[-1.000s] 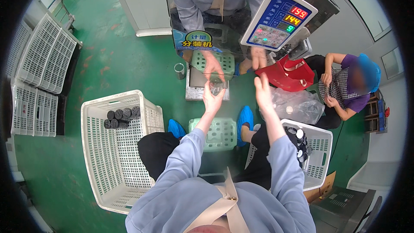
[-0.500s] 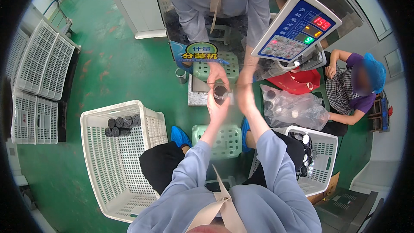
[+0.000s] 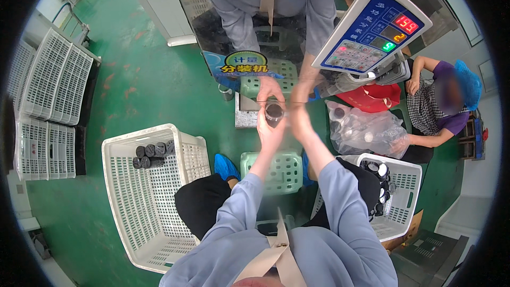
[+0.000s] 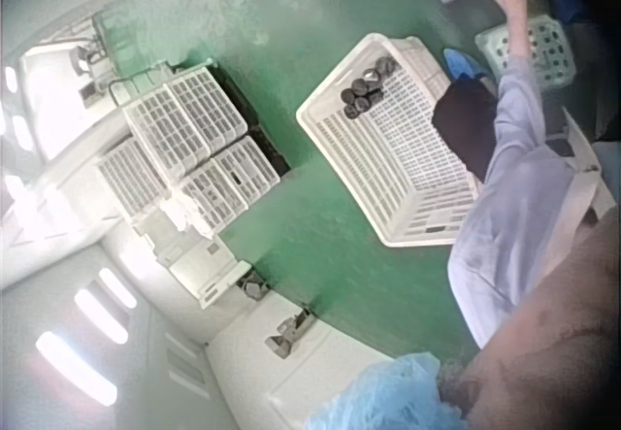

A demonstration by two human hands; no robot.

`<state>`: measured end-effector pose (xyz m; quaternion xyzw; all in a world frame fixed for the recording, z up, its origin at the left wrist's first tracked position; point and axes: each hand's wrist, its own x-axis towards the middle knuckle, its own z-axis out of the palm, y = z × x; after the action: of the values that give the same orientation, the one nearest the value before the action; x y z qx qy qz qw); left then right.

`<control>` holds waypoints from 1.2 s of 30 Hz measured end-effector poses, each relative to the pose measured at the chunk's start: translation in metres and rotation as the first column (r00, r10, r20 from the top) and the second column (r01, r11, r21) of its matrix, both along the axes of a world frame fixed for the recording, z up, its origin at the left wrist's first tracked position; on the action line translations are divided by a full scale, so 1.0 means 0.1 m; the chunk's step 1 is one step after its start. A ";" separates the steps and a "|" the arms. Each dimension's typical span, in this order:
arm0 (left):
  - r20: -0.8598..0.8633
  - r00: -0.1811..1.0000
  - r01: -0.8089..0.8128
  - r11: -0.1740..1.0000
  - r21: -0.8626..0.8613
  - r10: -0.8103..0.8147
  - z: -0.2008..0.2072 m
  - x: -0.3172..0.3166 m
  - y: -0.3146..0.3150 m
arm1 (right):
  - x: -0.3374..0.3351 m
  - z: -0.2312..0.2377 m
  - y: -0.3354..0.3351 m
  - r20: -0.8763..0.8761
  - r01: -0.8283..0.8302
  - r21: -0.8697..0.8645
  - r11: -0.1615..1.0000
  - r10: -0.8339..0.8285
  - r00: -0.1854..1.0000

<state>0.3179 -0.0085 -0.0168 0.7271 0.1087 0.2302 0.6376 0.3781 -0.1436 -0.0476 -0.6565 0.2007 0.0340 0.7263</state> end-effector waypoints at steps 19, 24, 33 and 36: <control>-0.056 0.997 -0.046 0.999 -0.014 0.046 -0.18 -0.10 0.32 | 0.12 0.25 0.31 -0.349 0.277 0.303 0.912 -0.164 0.922; -0.047 0.998 0.031 0.999 -0.037 -0.032 -0.01 0.04 0.06 | 0.18 -0.39 -0.09 0.017 0.040 -0.022 0.999 -0.040 0.999; -0.054 0.998 0.037 0.996 -0.080 -0.041 -0.07 0.08 0.06 | -0.18 0.13 0.17 -0.271 -0.073 0.009 0.997 0.073 0.960; -0.069 0.996 0.048 0.996 -0.077 -0.054 -0.18 0.04 0.18 | -0.33 0.67 0.17 -0.226 -0.058 0.029 0.998 0.063 0.972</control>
<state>0.3217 0.0090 -0.0347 0.7129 0.1215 0.1834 0.6659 0.3450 -0.1264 0.0192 -0.6462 0.2617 0.1330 0.7044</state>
